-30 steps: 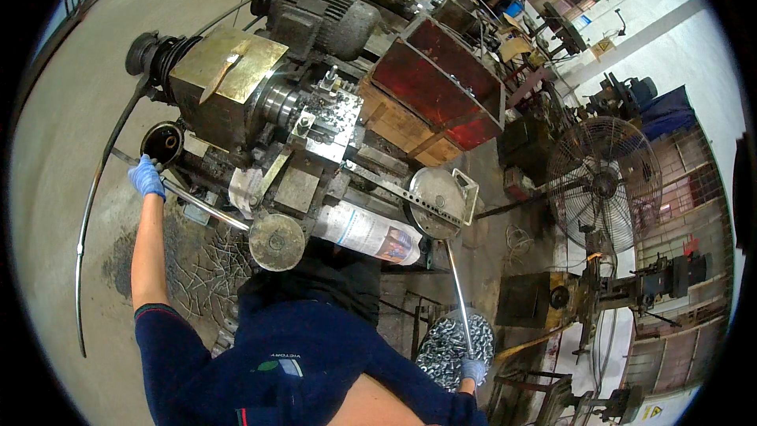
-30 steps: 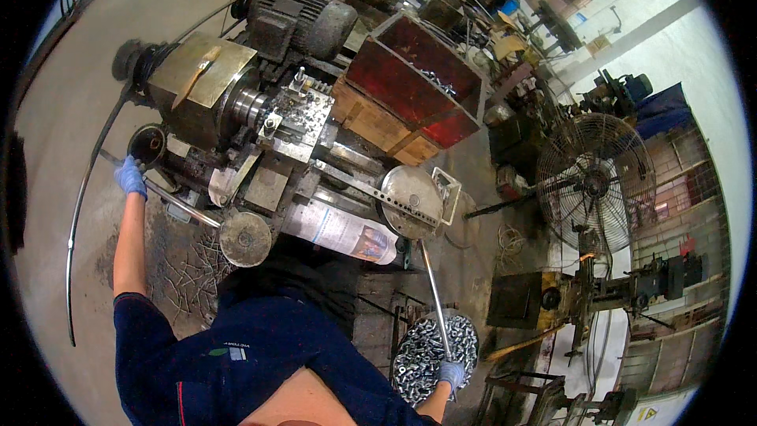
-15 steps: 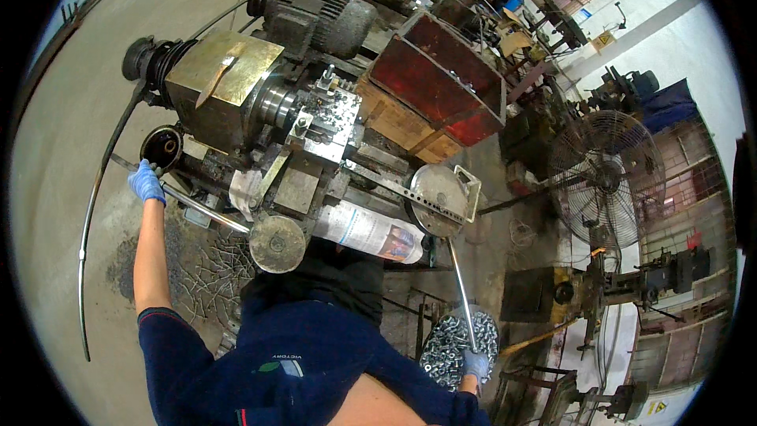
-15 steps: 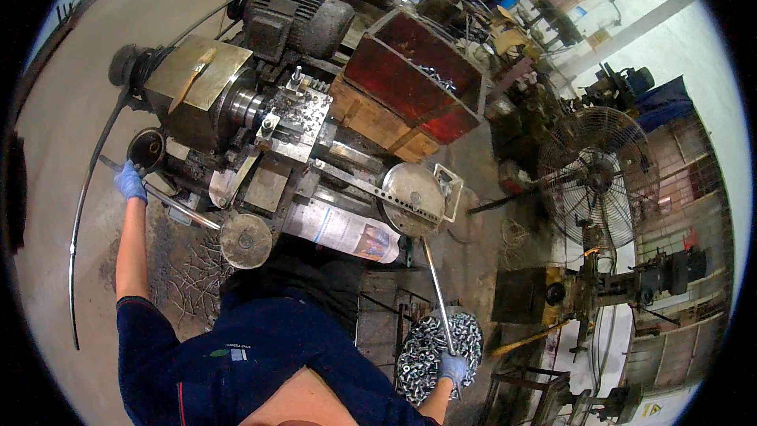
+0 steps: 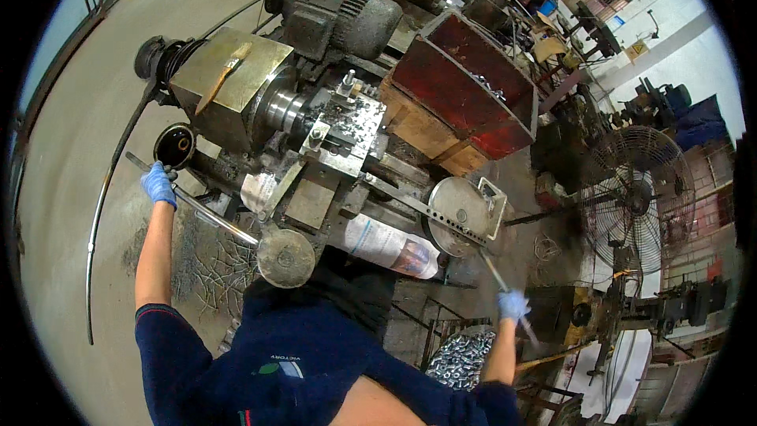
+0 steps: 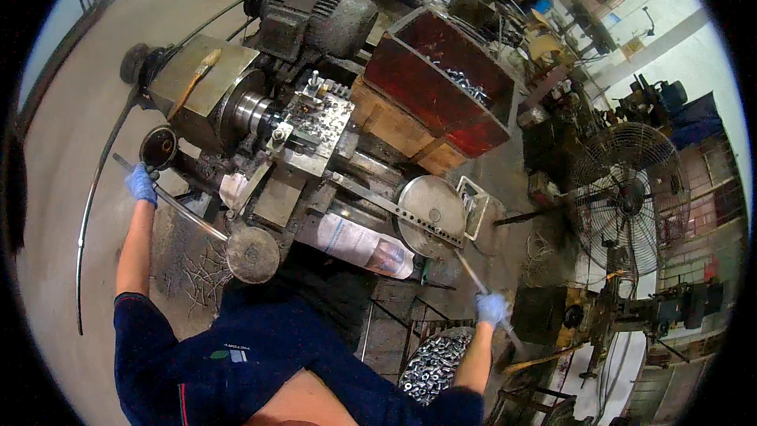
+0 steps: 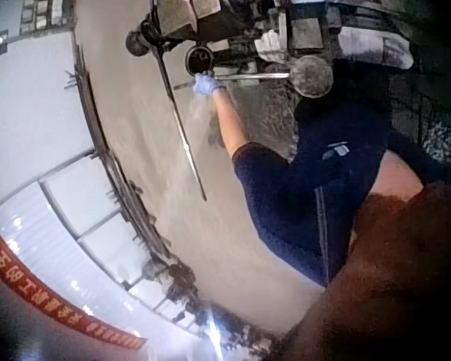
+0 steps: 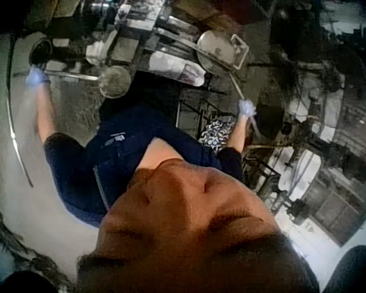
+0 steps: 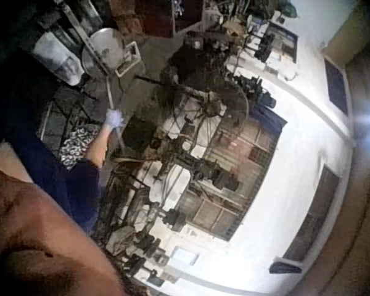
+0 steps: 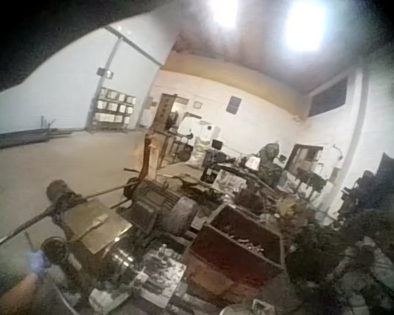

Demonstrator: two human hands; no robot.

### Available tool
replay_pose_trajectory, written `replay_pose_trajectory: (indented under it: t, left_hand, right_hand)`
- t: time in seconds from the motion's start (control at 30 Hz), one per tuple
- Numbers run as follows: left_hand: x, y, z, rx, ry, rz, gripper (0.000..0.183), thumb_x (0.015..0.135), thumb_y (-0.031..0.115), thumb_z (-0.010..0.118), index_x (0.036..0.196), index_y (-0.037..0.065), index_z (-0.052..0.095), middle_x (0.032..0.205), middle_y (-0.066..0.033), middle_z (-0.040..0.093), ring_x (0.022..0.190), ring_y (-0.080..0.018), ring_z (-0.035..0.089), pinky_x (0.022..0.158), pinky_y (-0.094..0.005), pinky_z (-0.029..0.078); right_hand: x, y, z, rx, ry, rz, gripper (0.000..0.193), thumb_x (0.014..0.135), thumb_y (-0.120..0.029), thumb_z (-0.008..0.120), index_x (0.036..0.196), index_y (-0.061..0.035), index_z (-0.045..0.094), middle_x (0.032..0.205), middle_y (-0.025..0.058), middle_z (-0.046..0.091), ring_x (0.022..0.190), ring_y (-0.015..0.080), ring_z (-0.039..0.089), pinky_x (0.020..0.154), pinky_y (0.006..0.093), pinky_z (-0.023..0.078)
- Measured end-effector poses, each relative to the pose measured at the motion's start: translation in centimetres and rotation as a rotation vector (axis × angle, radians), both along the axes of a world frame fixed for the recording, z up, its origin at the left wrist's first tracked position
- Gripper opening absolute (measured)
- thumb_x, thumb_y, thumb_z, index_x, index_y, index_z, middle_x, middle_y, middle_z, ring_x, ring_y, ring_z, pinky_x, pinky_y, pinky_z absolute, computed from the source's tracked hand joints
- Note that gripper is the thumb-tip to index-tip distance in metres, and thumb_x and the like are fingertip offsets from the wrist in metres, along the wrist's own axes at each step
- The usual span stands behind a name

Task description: The person operates a metal lathe, picking up small metal components from a bin, securing them in the chuck, using a hand lever to engage the machine for cutting or shaping, and then removing the finished part and placing it back into the container.

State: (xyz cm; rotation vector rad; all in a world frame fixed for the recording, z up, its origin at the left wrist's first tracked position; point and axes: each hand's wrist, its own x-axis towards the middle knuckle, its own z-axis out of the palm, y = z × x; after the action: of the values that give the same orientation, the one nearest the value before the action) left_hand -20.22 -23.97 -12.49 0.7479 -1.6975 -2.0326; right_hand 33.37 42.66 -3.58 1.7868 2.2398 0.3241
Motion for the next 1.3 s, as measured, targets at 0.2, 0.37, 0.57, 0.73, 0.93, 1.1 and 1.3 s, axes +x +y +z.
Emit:
replay_pose_trajectory:
  t: [0.2,0.37,0.57,0.73,0.93,1.1,1.3]
  left_hand:
    - [-0.8,1.1,-1.6,0.018,-0.008,-0.087,0.018,0.084,0.017,0.059,0.081,0.001,0.053,0.059,-0.0095,0.058,0.04,-0.0163,0.053,0.037,-0.0279,0.043]
    - [1.0,-1.8,-1.7,0.119,-0.014,-0.252,0.027,0.086,0.032,0.06,0.082,0.006,0.054,0.065,-0.0061,0.057,0.052,-0.0155,0.056,0.045,-0.0267,0.044]
    - [1.8,-5.6,-13.1,-0.95,-0.159,-0.652,0.04,0.086,0.04,0.054,0.096,0.003,0.062,0.073,-0.0063,0.059,0.066,-0.0222,0.059,0.06,-0.0333,0.048]
    - [1.5,0.1,-11.8,-1.741,-0.116,-1.086,0.047,0.081,0.051,0.052,0.097,0.008,0.062,0.09,-0.0168,0.064,0.08,-0.0345,0.06,0.068,-0.0422,0.047]
    - [5.2,2.0,-22.6,-1.542,0.025,-0.388,0.033,0.08,0.04,0.05,0.09,0.013,0.065,0.089,-0.0141,0.066,0.082,-0.0331,0.063,0.068,-0.0439,0.05]
    - [3.7,0.8,-10.5,-1.796,-0.3,-1.11,0.024,0.075,0.033,0.055,0.082,0.014,0.068,0.085,-0.012,0.066,0.079,-0.0298,0.064,0.066,-0.0409,0.05]
    - [4.8,-0.1,-7.6,-1.524,-0.379,-1.09,0.031,0.08,0.037,0.053,0.092,0.011,0.065,0.093,-0.017,0.064,0.088,-0.0339,0.061,0.075,-0.0438,0.048]
  right_hand:
    - [-10.8,8.0,-0.5,0.076,0.008,-0.058,0.062,0.075,-0.041,0.058,0.125,-0.0066,0.048,0.132,0.0144,0.044,0.127,0.0312,0.034,0.104,0.0468,0.025]
    - [-11.3,3.5,-2.7,0.216,0.234,0.236,0.081,0.072,-0.052,0.061,0.134,-0.0061,0.038,0.14,0.0146,0.035,0.133,0.0288,0.026,0.109,0.0444,0.018]
    - [-4.7,-4.5,-5.6,-0.08,0.57,0.199,0.065,0.069,-0.047,0.069,0.113,-0.0013,0.058,0.112,0.0205,0.059,0.107,0.0326,0.055,0.094,0.0375,0.041]
    - [-1.9,-6.0,-8.6,-0.24,0.648,0.094,0.05,0.068,-0.039,0.074,0.099,-0.0012,0.066,0.099,0.0165,0.065,0.096,0.0281,0.062,0.086,0.0339,0.046]
    - [-3.8,-9.5,-6.7,-0.296,0.823,0.158,0.035,0.071,-0.03,0.074,0.087,0.0004,0.068,0.083,0.0137,0.068,0.077,0.0193,0.066,0.075,0.0298,0.049]
    - [-9.9,-9.4,0.9,-0.299,0.916,0.433,0.027,0.078,-0.02,0.07,0.088,0.0043,0.067,0.073,0.0056,0.067,0.066,0.0081,0.057,0.063,0.0248,0.047]
    - [-25.1,-15.6,11.4,-0.337,1.044,0.977,0.024,0.077,-0.022,0.067,0.09,-0.0013,0.068,0.08,0.012,0.068,0.067,0.0159,0.064,0.065,0.0279,0.049]
